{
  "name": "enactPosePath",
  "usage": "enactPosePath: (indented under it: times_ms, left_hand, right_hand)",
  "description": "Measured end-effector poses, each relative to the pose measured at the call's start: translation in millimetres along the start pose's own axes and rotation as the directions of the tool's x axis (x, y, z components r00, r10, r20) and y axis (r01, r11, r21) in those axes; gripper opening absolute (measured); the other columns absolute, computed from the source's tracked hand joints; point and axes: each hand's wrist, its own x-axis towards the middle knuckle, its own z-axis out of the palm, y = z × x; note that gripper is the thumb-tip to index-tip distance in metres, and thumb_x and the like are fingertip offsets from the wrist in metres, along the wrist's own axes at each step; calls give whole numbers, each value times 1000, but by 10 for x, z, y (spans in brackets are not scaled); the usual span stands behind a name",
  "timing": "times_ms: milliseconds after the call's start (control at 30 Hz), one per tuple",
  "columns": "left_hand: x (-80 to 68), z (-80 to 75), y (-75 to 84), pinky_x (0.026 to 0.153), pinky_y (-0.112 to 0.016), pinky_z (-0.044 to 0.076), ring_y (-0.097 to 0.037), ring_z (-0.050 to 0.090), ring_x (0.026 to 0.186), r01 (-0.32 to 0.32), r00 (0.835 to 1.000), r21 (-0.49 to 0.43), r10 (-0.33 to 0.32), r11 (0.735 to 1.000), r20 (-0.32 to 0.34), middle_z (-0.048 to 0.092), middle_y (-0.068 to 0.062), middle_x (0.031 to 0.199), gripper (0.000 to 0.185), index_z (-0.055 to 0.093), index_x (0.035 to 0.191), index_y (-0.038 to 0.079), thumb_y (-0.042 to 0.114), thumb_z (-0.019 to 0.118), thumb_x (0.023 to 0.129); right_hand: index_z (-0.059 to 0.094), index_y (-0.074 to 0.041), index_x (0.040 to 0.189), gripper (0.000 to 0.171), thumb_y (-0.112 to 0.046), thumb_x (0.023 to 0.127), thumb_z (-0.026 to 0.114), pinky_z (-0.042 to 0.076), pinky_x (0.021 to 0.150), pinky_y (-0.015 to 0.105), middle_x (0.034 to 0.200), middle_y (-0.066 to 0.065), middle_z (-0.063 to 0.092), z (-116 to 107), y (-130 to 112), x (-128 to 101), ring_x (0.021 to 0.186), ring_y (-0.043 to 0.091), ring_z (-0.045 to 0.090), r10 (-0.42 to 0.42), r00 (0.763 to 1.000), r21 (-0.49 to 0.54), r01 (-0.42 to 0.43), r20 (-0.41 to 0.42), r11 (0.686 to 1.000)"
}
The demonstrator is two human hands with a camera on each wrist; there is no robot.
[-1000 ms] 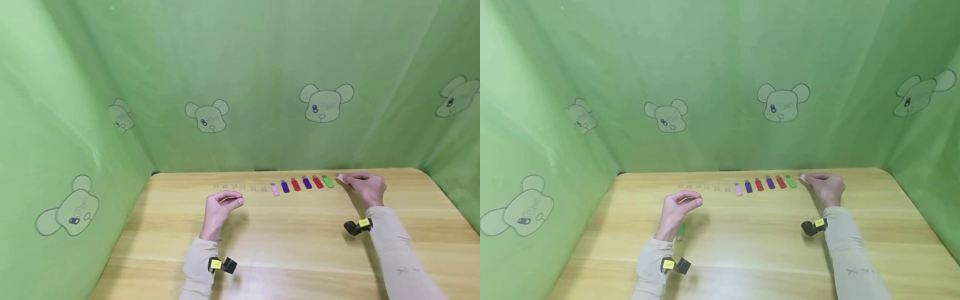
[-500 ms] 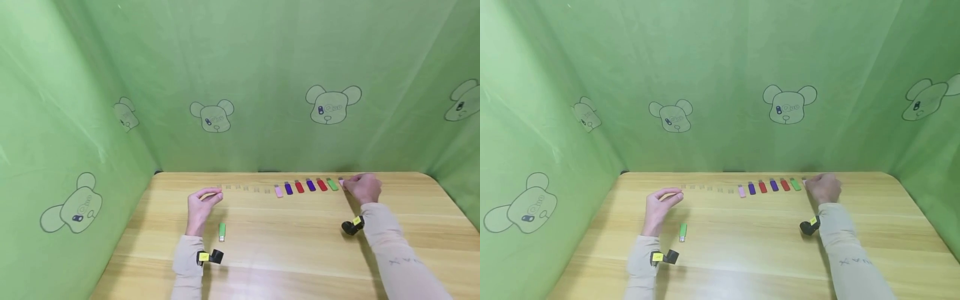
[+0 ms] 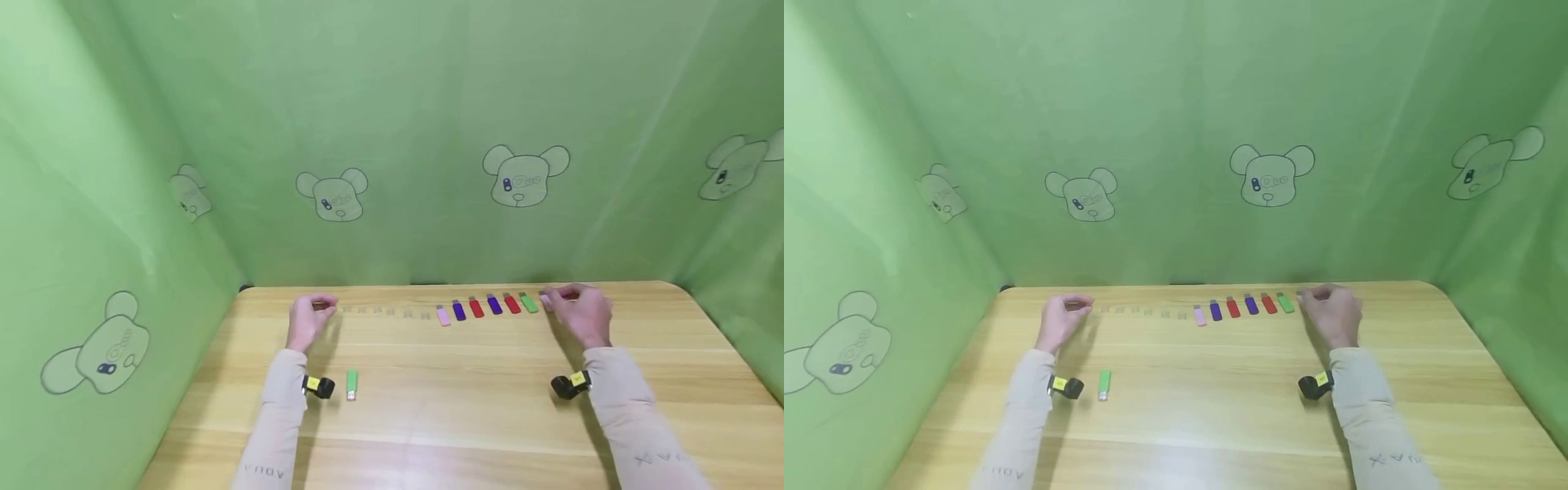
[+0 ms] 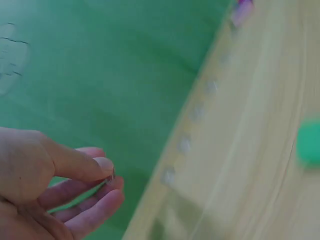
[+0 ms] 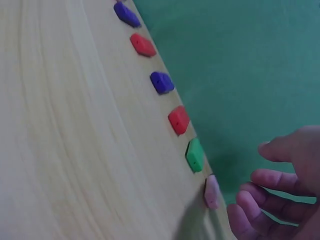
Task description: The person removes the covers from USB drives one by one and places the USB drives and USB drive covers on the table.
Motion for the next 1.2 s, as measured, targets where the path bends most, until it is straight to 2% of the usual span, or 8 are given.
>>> enactPosePath:
  times_ms: [100, 233, 600, 733, 833, 967, 1067, 1200]
  left_hand:
    - [163, -1, -91, 93, -44, 59, -35, 73, 95, -60, 998, 122, 56, 991, 37, 76, -19, 101, 18, 77, 101, -4, -10, 75, 83]
    - [289, 8, -207, 94, -46, 57, -34, 72, 94, -55, 996, 191, 41, 980, 77, 76, -18, 99, 20, 77, 99, -4, -12, 78, 80]
    - [396, 63, -324, 89, -43, 59, -29, 73, 88, -67, 991, 236, 38, 969, 125, 77, -14, 94, 21, 78, 96, -1, -9, 83, 78]
    - [360, 56, -303, 91, -44, 59, -32, 73, 92, -39, 994, 159, 23, 987, 104, 77, -19, 100, 25, 77, 102, -3, -10, 81, 79]
    - [260, -12, -250, 92, -40, 59, -34, 73, 98, 18, 999, 20, -19, 1000, 44, 74, -23, 108, 27, 75, 109, -6, -11, 77, 82]
    - [76, -90, -61, 91, -27, 58, -31, 72, 105, 65, 998, -215, -64, 974, 12, 73, -21, 115, 28, 72, 116, -6, -8, 74, 88]
    - [-81, -111, 145, 94, -28, 58, -33, 70, 112, 78, 996, -432, -53, 898, 69, 72, -20, 119, 33, 67, 124, -7, -4, 73, 91]
    - [-297, -144, 394, 100, -39, 56, -37, 68, 115, 85, 993, -639, -11, 765, 120, 72, -20, 119, 39, 62, 130, -7, 1, 72, 94]
  right_hand:
    - [73, 3, 108, 50, -45, 100, 65, 49, 71, 30, 102, 24, 73, -18, -58, -72, 87, 34, 67, -51, 998, 8, 51, -29, 999]
    - [73, 2, 109, 49, -46, 100, 64, 51, 68, 28, 102, 23, 73, -29, -145, -194, 85, 33, 68, -93, 995, 12, 94, -31, 996]
    - [72, -1, 111, 42, -42, 99, 69, 56, 71, 31, 103, 21, 74, 160, -568, -456, 88, 33, 71, -174, 985, 49, 174, 3, 984]
    - [70, 1, 113, 31, -27, 99, 71, 59, 72, 34, 103, 18, 73, 341, -739, -574, 90, 32, 70, -243, 966, 84, 236, 87, 968]
    - [69, -1, 117, 24, -16, 98, 70, 60, 75, 33, 104, 12, 73, 577, -927, -750, 93, 27, 69, -323, 910, 152, 292, 258, 944]
    - [69, -1, 118, 22, -8, 97, 69, 60, 82, 29, 103, 5, 71, 952, -1233, -1037, 94, 20, 67, -427, 754, 275, 330, 500, 903]
    - [70, 0, 114, 20, -3, 94, 71, 59, 82, 26, 97, 1, 69, 1221, -1429, -1203, 90, 15, 66, -468, 664, 316, 345, 583, 884]
    - [71, -2, 110, 20, -3, 91, 75, 57, 77, 23, 92, -2, 67, 1548, -1637, -1360, 85, 13, 63, -493, 615, 318, 379, 615, 869]
